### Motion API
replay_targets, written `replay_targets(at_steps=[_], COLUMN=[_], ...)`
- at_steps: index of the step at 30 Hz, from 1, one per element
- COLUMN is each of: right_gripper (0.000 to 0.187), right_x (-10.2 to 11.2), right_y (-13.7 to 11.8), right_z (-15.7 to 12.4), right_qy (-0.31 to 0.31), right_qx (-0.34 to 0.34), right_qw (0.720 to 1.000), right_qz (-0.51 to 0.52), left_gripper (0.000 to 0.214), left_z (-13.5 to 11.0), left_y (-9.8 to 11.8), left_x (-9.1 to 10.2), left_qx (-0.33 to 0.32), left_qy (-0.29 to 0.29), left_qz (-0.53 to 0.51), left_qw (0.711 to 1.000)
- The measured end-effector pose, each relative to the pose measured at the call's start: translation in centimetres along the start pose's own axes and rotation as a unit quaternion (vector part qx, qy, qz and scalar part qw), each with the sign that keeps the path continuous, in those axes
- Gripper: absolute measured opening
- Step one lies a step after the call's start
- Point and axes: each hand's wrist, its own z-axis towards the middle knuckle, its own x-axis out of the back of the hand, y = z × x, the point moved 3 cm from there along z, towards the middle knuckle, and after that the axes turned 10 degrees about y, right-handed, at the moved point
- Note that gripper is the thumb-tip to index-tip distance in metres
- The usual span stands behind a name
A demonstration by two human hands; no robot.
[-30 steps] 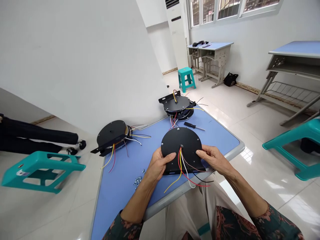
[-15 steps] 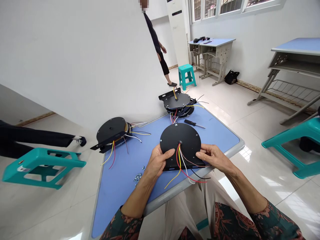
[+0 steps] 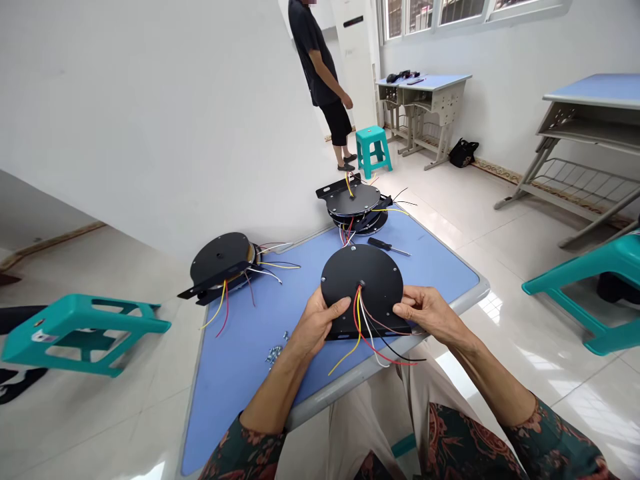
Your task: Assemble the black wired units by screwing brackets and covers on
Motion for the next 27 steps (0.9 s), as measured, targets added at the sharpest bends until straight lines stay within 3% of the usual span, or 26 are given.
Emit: replay_targets(at_steps=[5, 13, 27], right_gripper=[0.047, 0.045, 0.045], right_x=[-0.01, -0.09, -0.11], right_y=[-0.08, 0.15, -0.19], right_z=[-0.15, -0.08, 0.01], right_qy=[0.043, 0.071, 0.072], right_qx=[0.015, 0.018, 0.020], right_qw=[0.998, 0.997, 0.997], right_qz=[-0.032, -0.011, -0.028], left_gripper=[0.069, 0.058, 0.062], left_z=[-0.02, -0.23, 0.15], left_y=[-0.19, -0.51, -0.36], left_x=[0.33, -0.04, -0.31], left_qx=[-0.005, 0.046, -0.023], left_qy=[0.001, -0.008, -0.017], left_qz=[0.062, 0.055, 0.050], left_qw=[0.998, 0.997, 0.998])
